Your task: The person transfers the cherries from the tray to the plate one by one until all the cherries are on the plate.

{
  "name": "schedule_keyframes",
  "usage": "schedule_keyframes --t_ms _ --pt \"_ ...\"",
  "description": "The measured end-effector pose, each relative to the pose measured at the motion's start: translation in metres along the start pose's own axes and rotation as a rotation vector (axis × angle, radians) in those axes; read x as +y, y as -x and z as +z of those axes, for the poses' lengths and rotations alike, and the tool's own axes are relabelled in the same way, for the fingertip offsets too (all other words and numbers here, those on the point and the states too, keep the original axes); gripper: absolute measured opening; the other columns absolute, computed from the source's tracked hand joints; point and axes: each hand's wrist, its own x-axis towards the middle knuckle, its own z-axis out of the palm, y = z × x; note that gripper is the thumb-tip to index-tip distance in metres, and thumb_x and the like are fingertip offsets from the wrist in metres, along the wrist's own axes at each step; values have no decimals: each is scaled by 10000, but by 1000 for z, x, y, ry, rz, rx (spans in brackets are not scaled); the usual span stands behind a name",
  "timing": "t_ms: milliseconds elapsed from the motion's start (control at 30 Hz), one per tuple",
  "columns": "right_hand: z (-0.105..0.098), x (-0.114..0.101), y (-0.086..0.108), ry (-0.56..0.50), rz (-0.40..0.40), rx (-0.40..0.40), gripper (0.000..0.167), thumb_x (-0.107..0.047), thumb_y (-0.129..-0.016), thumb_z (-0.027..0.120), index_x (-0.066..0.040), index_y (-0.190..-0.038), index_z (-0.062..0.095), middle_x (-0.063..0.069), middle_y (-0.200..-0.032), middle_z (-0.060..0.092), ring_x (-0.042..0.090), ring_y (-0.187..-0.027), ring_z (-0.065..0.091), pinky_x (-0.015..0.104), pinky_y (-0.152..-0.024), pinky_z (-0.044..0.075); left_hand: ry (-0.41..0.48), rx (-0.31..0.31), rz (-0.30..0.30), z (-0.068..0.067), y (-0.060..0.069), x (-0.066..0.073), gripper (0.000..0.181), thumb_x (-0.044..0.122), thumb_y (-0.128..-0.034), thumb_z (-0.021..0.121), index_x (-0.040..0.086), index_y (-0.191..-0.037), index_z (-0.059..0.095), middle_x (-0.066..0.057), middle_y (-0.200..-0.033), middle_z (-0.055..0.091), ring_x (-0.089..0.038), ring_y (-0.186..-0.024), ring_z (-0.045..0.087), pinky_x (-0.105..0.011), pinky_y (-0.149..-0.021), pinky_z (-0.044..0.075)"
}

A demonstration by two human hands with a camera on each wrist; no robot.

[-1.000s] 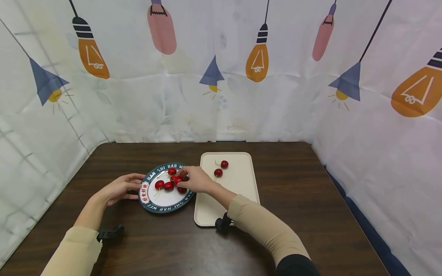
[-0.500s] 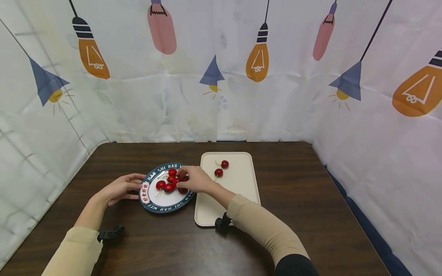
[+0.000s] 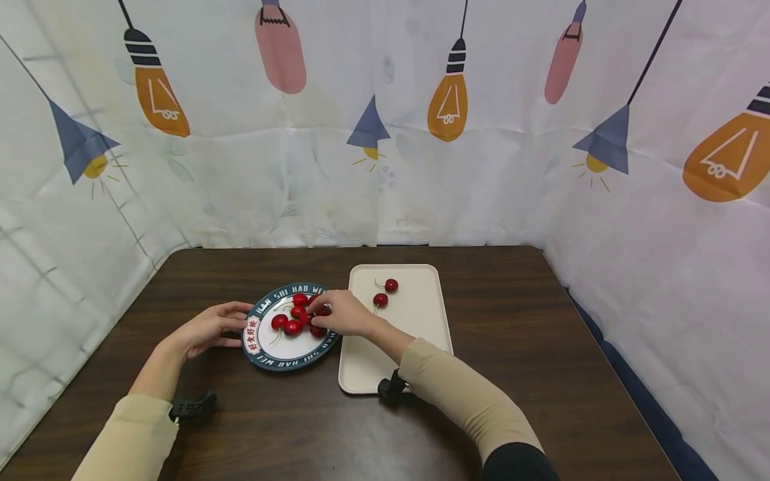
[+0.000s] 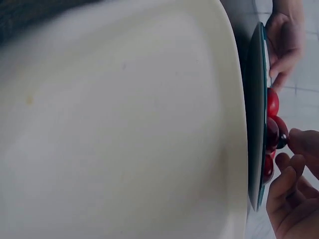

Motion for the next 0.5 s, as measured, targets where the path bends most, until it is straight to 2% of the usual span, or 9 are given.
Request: schedule_keyframes --t_ms 500 --pt "-3 -4 3 37 -50 -16 157 -135 -951 738 -96 -1092 795 28 -1114 701 186 -1012 610 228 -803 493 2 -7 10 1 0 0 541 96 -1054 526 -56 -1531 324 -252 -1334 548 -255 -1075 607 -437 -885 600"
